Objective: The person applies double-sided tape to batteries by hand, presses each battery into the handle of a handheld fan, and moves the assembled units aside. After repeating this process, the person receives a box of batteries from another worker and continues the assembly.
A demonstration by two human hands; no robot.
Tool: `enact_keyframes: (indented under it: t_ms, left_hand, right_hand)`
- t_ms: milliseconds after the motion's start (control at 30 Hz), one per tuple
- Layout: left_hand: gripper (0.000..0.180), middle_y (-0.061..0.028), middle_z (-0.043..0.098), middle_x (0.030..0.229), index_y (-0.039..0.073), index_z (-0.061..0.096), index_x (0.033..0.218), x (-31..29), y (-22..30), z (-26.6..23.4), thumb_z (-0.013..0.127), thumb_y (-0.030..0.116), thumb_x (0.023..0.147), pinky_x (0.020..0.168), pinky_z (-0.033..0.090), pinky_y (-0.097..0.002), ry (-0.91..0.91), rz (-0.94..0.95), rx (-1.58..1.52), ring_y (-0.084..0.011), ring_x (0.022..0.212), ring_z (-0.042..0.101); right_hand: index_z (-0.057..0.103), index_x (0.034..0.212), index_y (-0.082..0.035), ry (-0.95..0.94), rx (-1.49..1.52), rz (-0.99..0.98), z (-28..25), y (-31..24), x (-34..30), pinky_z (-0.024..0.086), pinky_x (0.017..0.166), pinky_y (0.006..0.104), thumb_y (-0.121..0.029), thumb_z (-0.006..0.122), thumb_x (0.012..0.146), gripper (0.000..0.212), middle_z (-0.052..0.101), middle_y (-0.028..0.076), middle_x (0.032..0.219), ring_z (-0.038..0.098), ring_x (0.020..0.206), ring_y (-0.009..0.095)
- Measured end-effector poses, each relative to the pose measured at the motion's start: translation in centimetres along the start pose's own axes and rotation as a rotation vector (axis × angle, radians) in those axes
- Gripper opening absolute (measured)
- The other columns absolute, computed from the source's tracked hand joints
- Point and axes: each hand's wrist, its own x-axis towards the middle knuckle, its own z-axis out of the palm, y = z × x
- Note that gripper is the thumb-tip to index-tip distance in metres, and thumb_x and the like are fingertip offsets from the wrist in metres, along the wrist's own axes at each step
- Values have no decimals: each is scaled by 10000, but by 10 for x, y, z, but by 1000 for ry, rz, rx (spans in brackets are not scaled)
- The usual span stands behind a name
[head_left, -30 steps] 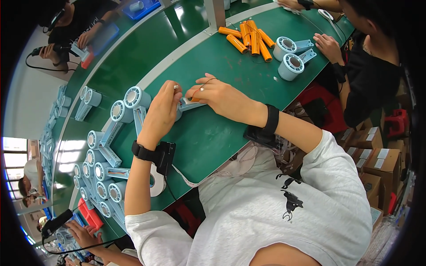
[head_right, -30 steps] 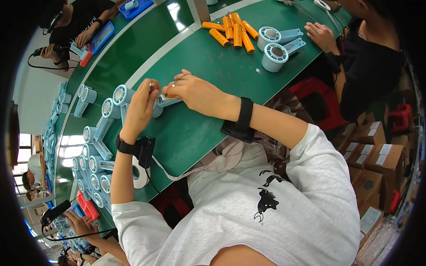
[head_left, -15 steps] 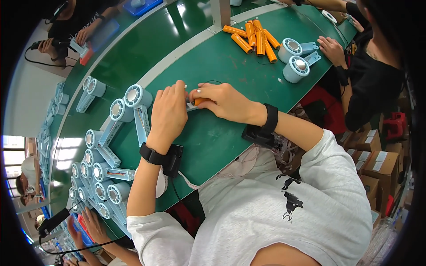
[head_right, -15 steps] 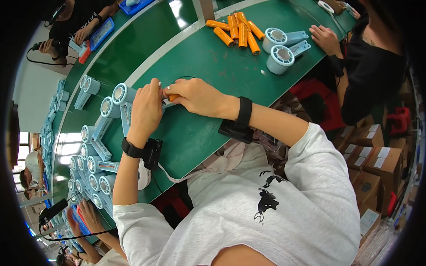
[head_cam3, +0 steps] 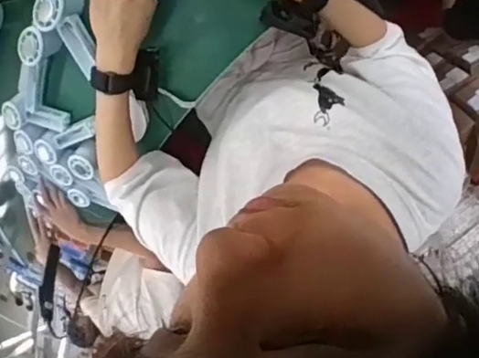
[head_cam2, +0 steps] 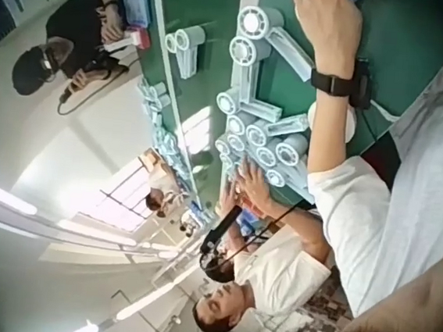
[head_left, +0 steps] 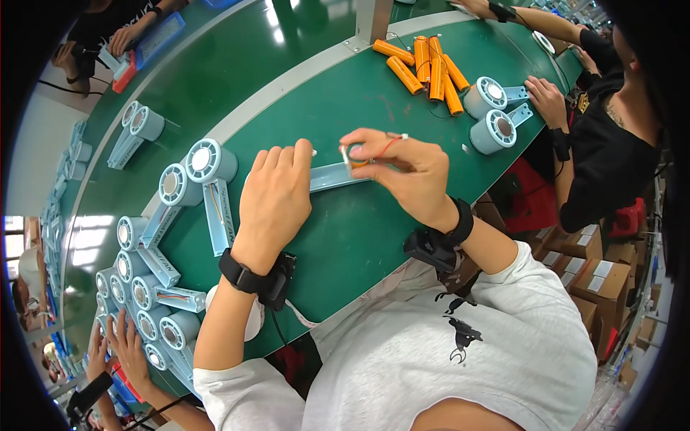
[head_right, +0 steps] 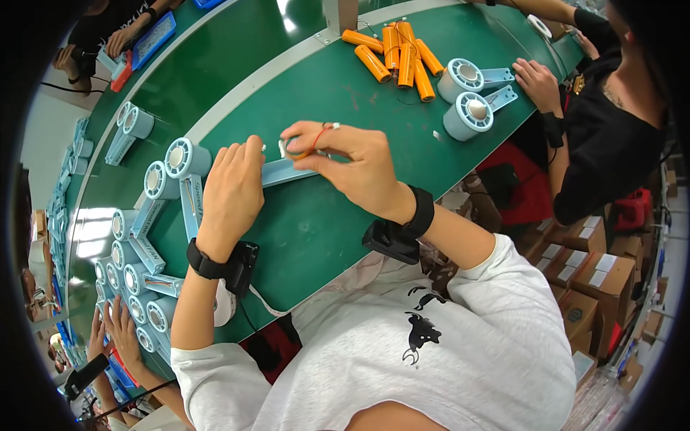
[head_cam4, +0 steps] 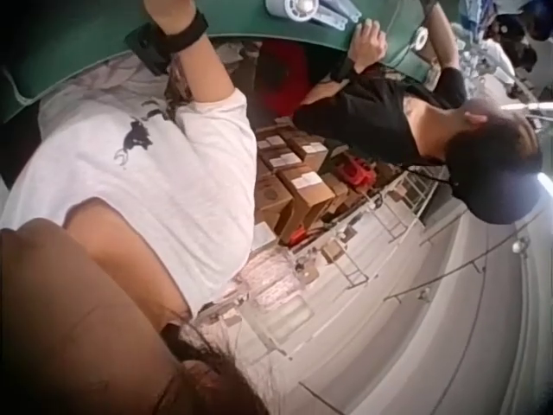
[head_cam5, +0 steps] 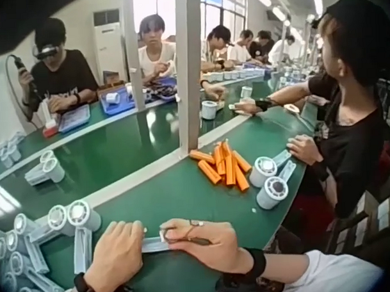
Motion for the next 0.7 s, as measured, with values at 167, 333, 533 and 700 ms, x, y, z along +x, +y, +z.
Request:
enact_keyframes:
  t_ms: [167, 333, 533, 700]
  left_hand:
    - [75, -101, 536, 727, 16, 472, 876, 2, 1, -5, 491, 30, 806, 677, 397, -320, -29, -94, -110, -247, 708, 517]
    - [69, -115, 551, 751, 11, 464, 884, -2, -2, -7, 485, 70, 856, 663, 398, -336, 27, -394, -670, -258, 723, 517]
    - [131, -132, 562, 754, -8, 477, 899, -1, -6, -13, 520, 106, 852, 583, 413, -354, 48, -387, -622, -272, 631, 517]
    - [221, -125, 574, 755, -24, 532, 915, 7, -18, -27, 608, 142, 790, 534, 409, -341, -234, -345, -767, -254, 556, 516]
  right_hand:
    - [634, 892, 18, -248, -434, -183, -6, 6, -2, 523, 730, 273, 93, 630, 722, 187, 626, 138, 1008, 627, 777, 186]
    - [616, 996, -59, -423, -723, -347, 6, 16, 3, 506, 797, 315, -20, 619, 768, 231, 618, 53, 1040, 618, 842, 207]
    - [562, 1122, -102, -463, -1079, -427, 14, 20, -3, 446, 910, 384, -175, 600, 812, 321, 594, 20, 1109, 575, 1007, 227]
    - [551, 1148, -87, -426, -1270, -478, 18, 15, -13, 403, 958, 410, -266, 613, 803, 393, 556, 50, 1186, 516, 1113, 245]
